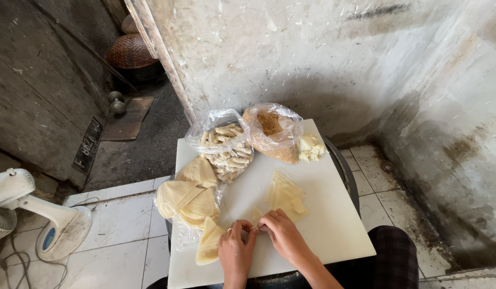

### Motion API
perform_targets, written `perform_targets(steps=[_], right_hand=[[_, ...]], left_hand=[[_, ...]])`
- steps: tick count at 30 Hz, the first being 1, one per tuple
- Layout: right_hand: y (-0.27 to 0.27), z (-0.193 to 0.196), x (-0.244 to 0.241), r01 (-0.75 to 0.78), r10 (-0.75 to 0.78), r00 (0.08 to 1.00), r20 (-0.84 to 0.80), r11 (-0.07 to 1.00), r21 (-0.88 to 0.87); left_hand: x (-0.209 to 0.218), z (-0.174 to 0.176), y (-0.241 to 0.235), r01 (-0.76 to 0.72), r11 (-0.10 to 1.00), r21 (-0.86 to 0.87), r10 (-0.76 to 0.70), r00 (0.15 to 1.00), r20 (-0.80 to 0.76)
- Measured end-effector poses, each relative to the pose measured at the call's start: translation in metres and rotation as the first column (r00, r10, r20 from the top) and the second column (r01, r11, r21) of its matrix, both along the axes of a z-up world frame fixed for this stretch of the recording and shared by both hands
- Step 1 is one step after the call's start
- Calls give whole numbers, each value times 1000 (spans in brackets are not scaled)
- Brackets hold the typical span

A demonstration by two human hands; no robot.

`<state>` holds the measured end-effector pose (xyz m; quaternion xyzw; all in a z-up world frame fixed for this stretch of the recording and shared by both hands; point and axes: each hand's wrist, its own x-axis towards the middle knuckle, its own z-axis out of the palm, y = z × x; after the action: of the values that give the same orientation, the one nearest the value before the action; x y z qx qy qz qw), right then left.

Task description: The person folds thin triangular wrappers, places a small amount of brown granular filling inside, and rolls them into small cones. The finished cones are placed into a plastic bag on the cutting board.

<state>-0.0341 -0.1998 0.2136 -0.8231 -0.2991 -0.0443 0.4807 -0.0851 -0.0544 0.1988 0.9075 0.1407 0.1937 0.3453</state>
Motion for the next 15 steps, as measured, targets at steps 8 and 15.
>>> perform_targets(steps=[8, 15], right_hand=[[-8, 3, 4, -25, 38, 989, 140, 996, -91], [1, -6, 2, 93, -79, 982, 170, 993, -73]], left_hand=[[-7, -4, 6, 116, 993, -20, -110, 976, 187], [-4, -15, 4, 50, 998, 29, -54, 988, 147]])
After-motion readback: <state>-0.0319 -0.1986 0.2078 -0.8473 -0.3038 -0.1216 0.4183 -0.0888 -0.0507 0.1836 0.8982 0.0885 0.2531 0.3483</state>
